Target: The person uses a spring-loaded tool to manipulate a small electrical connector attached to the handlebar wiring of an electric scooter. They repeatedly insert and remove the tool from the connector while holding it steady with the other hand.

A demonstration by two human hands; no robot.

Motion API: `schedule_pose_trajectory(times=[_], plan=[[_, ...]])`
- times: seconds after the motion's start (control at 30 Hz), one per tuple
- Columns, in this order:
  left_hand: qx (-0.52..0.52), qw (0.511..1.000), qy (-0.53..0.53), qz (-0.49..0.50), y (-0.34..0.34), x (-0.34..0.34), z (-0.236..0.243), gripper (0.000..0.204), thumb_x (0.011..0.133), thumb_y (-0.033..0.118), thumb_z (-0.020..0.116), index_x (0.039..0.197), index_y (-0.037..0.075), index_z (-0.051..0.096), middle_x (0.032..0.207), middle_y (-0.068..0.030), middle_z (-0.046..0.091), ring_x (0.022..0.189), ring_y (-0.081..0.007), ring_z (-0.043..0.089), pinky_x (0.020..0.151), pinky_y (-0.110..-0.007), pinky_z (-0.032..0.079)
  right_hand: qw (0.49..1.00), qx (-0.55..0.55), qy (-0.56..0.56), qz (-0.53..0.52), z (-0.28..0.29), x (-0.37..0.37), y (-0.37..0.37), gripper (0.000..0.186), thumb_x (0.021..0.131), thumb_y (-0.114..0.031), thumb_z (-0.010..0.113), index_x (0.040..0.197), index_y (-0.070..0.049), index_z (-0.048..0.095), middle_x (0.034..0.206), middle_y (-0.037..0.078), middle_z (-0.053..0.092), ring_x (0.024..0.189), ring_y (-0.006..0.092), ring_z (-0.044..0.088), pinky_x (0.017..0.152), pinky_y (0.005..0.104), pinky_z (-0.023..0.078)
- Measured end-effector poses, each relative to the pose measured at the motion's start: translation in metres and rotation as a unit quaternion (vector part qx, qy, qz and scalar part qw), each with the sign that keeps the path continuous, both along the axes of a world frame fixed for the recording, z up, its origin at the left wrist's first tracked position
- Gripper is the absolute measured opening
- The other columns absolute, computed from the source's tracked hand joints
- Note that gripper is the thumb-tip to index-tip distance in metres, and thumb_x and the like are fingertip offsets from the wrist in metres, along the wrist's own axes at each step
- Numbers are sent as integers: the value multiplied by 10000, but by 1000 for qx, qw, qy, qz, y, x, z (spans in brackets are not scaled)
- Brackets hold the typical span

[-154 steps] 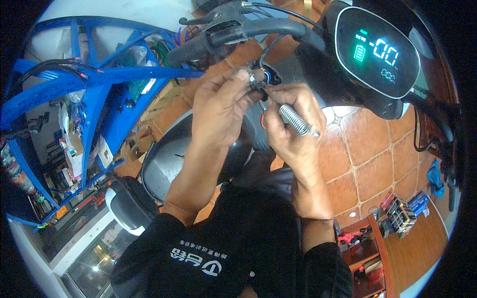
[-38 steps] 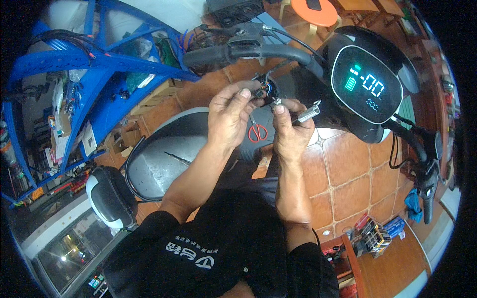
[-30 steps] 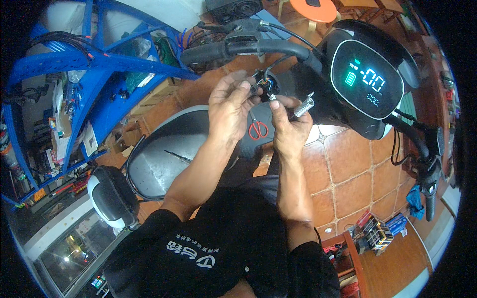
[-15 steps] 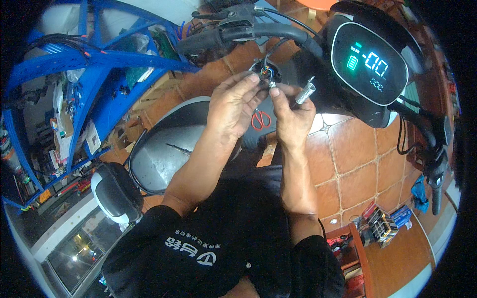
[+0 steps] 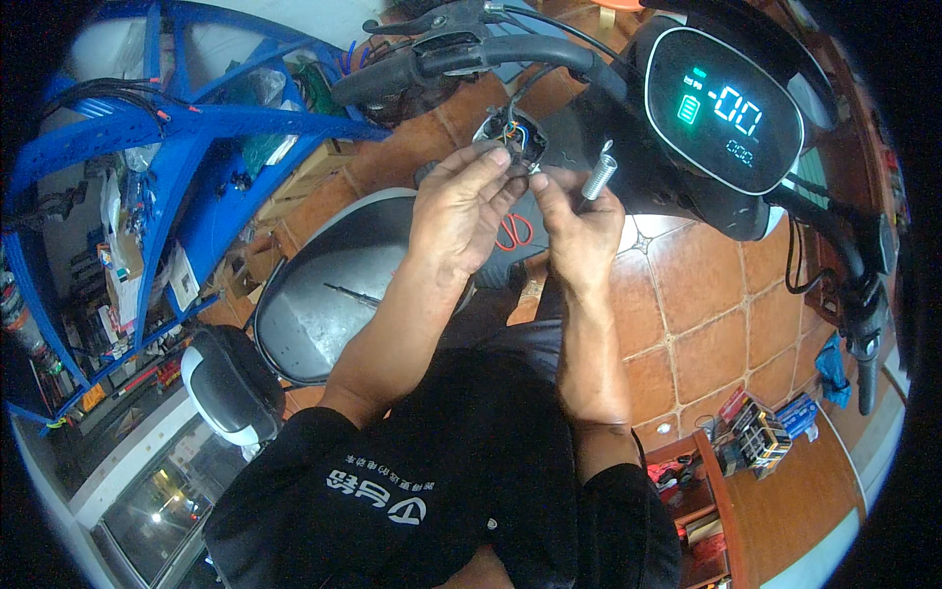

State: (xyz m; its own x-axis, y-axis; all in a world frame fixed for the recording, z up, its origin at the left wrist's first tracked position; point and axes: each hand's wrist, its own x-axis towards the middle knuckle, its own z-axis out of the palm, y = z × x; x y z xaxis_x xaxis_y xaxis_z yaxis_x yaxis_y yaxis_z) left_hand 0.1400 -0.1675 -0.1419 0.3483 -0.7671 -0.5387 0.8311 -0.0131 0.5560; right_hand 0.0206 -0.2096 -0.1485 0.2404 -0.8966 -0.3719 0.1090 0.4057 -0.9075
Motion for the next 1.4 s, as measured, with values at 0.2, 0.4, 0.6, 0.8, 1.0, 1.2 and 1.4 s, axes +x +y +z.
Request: schedule_pose_trajectory(times=[0.2,0.4,0.6,0.8,1.0,1.2,1.4], plan=[[-18,1000,-18,2,2,0,0,128,863,33,619,985,-1,606,947,-106,673,887,-196,650,828,-338,520,999,34,-12,25,-1,-1,-3,116,809,-92,718,845,6,666,685,-9,613,585,39,503,527,187,398],[-33,999,-38,8,3,-2,-3,132,865,19,604,994,-7,606,976,-121,668,904,-212,647,841,-362,517,998,56,-21,28,-1,0,-6,107,806,-88,716,845,3,677,711,-2,631,613,51,523,566,201,420],[-29,998,-48,22,4,-2,-5,149,862,-2,590,1009,-18,598,1000,-140,655,929,-226,639,865,-384,509,998,49,5,42,8,2,-7,106,804,-84,710,840,11,682,740,30,663,649,72,575,617,216,461],[-38,998,-46,24,4,-3,-6,164,848,-6,605,1009,-34,592,996,-148,650,933,-228,638,885,-382,506,998,44,26,49,8,3,-10,102,804,-78,705,826,17,677,740,44,671,647,80,596,617,220,478],[-44,998,-48,22,4,-3,-7,165,846,-7,607,1007,-37,591,999,-153,646,930,-229,637,890,-380,506,998,37,12,48,8,5,-10,91,802,-67,701,828,14,669,743,50,671,647,84,598,624,223,488],[-45,997,-58,17,3,-2,-6,156,849,-15,600,1002,-43,590,997,-159,642,927,-236,636,895,-385,504,997,39,13,58,8,6,-12,93,803,-69,700,827,14,669,749,54,672,652,87,598,625,223,485],[-39,997,-59,21,2,-2,-5,149,851,-24,595,999,-43,593,1002,-157,640,928,-235,634,899,-385,502,997,38,16,69,4,8,-14,102,808,-84,699,820,14,674,729,49,668,641,83,590,611,222,474]])
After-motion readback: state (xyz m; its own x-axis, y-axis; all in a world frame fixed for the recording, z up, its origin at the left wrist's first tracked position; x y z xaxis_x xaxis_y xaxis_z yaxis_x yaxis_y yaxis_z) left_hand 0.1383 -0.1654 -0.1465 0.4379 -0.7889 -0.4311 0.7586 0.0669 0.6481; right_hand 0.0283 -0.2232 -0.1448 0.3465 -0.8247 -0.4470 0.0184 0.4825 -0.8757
